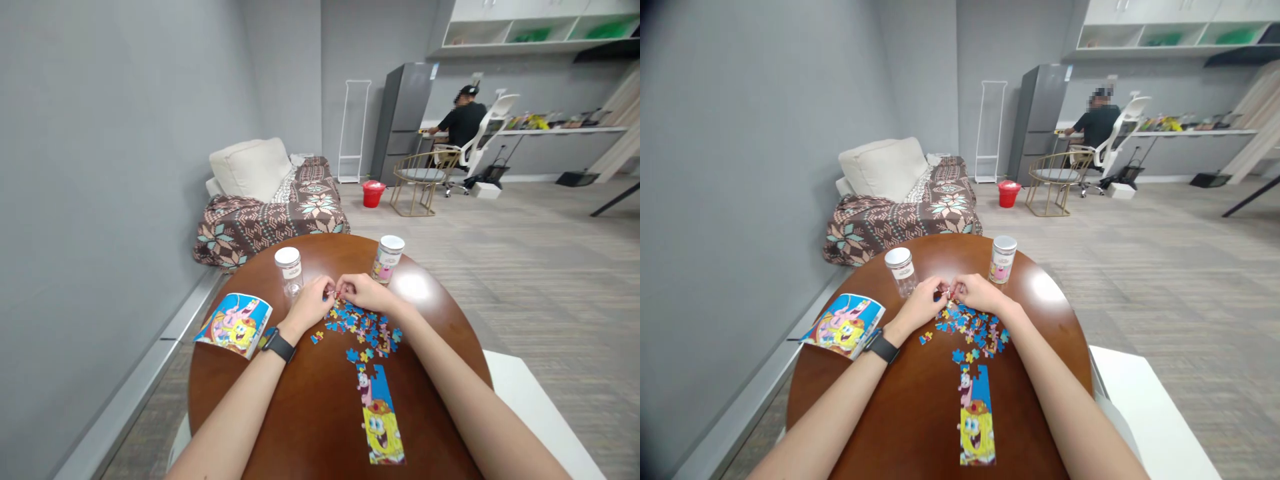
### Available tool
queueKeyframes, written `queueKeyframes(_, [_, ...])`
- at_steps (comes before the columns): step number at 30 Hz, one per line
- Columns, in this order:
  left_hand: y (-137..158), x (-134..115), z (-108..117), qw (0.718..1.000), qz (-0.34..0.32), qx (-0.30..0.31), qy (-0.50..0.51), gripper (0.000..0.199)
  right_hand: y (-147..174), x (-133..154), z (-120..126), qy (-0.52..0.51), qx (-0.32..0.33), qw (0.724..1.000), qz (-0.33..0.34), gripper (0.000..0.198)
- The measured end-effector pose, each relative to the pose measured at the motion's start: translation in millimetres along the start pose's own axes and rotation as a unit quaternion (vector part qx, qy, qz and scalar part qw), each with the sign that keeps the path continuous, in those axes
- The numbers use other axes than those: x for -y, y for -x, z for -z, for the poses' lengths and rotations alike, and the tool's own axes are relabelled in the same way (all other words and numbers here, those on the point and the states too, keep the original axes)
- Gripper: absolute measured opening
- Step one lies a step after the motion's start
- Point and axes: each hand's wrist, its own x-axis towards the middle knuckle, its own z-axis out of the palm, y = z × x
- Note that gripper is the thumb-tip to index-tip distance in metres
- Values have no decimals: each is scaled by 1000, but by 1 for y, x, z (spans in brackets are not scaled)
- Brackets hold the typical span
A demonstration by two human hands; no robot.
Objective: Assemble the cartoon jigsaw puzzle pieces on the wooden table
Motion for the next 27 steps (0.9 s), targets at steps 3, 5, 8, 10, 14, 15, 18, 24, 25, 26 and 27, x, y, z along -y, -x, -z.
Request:
queueKeyframes(3, [1,0,-2,1000,-1,2,23,8,-2,1,-1,-14,9,1000,-26,13])
queueKeyframes(5, [1,0,-3,1000,-2,2,20,7,-3,1,-1,-20,18,999,-36,13])
queueKeyframes(8, [2,-1,-3,1000,-8,1,15,8,-3,2,0,-27,26,998,-42,13])
queueKeyframes(10, [2,-1,-3,1000,-9,1,11,9,-3,4,0,-29,27,998,-49,13])
queueKeyframes(14, [2,-2,-1,1000,-8,11,-2,9,-1,10,0,-20,22,998,-53,13])
queueKeyframes(15, [2,-3,0,1000,-8,13,-5,9,-1,10,-1,-18,21,998,-51,13])
queueKeyframes(18, [3,-3,1,1000,-7,15,-16,9,-1,8,-2,-14,16,999,-42,13])
queueKeyframes(24, [3,-4,2,999,-3,25,-34,5,-2,5,-2,9,21,999,-27,11])
queueKeyframes(25, [3,-4,2,999,-2,26,-35,4,-2,5,-2,14,23,999,-23,11])
queueKeyframes(26, [3,-4,2,999,-1,27,-35,4,-1,5,-2,20,24,999,-18,12])
queueKeyframes(27, [3,-4,2,999,0,27,-34,4,-1,4,-2,27,24,999,-12,14])
